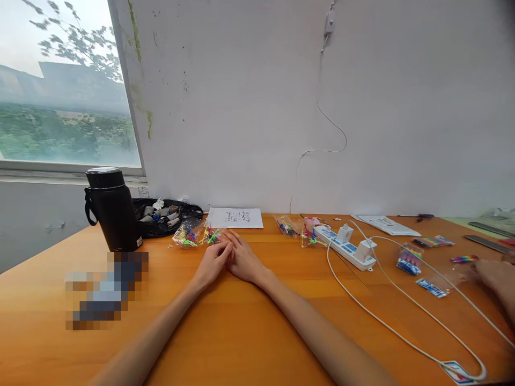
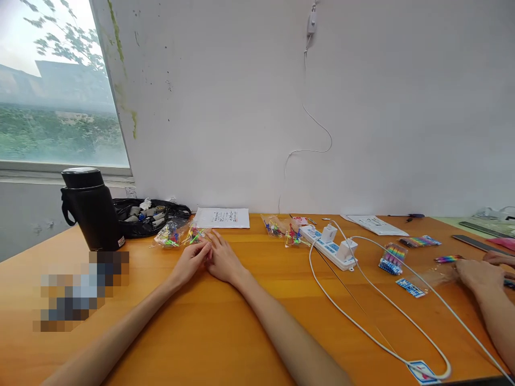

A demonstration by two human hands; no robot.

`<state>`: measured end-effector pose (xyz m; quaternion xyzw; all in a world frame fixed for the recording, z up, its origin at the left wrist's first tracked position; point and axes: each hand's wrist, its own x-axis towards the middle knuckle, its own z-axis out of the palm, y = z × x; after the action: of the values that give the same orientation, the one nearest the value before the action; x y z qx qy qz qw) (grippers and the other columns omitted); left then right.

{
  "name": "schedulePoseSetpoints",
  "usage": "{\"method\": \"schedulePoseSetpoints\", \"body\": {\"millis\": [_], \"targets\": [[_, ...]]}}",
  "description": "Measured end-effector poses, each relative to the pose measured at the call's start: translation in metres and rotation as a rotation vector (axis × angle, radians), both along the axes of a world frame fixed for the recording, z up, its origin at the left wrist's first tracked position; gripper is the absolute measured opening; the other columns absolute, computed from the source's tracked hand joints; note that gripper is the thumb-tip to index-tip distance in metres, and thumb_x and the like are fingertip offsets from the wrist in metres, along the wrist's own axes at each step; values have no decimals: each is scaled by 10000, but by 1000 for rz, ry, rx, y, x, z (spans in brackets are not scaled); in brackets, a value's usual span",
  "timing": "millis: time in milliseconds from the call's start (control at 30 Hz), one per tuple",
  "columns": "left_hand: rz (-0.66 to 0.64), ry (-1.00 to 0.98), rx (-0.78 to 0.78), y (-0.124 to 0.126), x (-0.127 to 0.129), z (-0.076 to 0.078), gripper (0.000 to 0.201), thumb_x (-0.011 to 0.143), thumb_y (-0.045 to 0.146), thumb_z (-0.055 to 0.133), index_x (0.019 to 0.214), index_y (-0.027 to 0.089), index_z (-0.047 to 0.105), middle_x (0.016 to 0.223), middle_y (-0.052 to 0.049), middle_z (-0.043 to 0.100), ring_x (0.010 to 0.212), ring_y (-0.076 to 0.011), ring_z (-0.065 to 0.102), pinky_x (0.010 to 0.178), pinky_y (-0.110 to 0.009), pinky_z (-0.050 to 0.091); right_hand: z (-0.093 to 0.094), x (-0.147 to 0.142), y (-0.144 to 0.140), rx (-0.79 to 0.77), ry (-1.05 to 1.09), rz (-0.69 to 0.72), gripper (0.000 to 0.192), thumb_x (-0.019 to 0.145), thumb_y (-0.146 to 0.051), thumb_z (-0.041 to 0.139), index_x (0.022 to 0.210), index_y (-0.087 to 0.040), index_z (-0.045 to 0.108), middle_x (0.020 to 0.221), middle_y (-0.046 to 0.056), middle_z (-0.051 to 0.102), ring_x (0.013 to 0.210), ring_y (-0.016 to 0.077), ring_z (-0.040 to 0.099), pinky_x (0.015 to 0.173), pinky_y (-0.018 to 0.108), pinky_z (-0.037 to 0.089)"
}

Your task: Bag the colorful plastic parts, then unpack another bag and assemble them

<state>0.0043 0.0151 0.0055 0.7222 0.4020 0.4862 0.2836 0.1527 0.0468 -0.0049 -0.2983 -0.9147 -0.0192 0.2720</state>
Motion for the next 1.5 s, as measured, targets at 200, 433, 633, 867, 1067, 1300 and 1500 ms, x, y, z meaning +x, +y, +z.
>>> {"method": "schedulePoseSetpoints", "body": {"millis": [200, 433, 633, 867, 1067, 1300, 1500], "targets": [[-16, -47, -50, 0, 2, -6, 218, 937, 399, 469, 853, 199, 498, 612, 70, 383, 571, -118, 352, 570, -239, 274, 11, 96, 0, 88, -98, -498, 692, 832, -135, 493, 1507, -203, 354, 1582, 108, 292, 1474, 292, 190, 1199, 499, 195], [-86, 64, -64, 4, 0, -10, 97, 882, 272, 469, 893, 192, 523, 618, 66, 407, 591, -121, 361, 580, -243, 274, 33, 208, 28, -106, -172, -978, 655, 890, -391, 500, 1498, -188, 367, 1578, 153, 282, 1395, 387, 352, 1106, 499, 322], [-76, 89, -71, 4, -1, -11, 117, 874, 274, 471, 897, 189, 549, 616, 54, 454, 584, -126, 405, 576, -248, 284, 35, 225, 11, -189, -301, -870, 603, 895, -360, 450, 1471, -183, 419, 1523, 135, 398, 1344, 326, 444, 1094, 440, 352], [-74, 84, -72, 6, -1, -13, 123, 868, 261, 463, 911, 188, 552, 599, 57, 461, 574, -126, 418, 568, -246, 294, 32, 210, -69, -162, -338, -787, 623, 912, -391, 426, 1514, -246, 357, 1558, 105, 363, 1378, 318, 412, 1076, 474, 380], [-84, 27, -92, 2, 1, -9, 147, 857, 262, 470, 960, 188, 544, 582, 63, 483, 557, -122, 426, 571, -236, 325, 21, 161, -113, -97, -242, -569, 616, 914, -409, 464, 1515, -372, 333, 1561, 20, 367, 1372, 293, 420, 1060, 465, 408], [-136, -113, -132, -4, 1, -2, 180, 844, 257, 493, 1004, 187, 536, 591, 72, 474, 540, -104, 427, 554, -215, 337, 18, 63, -44, -77, -117, -468, 605, 929, -365, 511, 1512, -303, 361, 1489, 94, 458, 1345, 318, 424, 1058, 475, 385], [-214, -169, -203, -1, 0, -3, 169, 858, 291, 508, 988, 185, 530, 576, 71, 488, 518, -101, 429, 529, -210, 348, 4, 13, 10, -116, -60, -339, 655, 955, -340, 457, 1562, -238, 232, 1559, 103, 351, 1445, 267, 288, 1143, 453, 307]]}}
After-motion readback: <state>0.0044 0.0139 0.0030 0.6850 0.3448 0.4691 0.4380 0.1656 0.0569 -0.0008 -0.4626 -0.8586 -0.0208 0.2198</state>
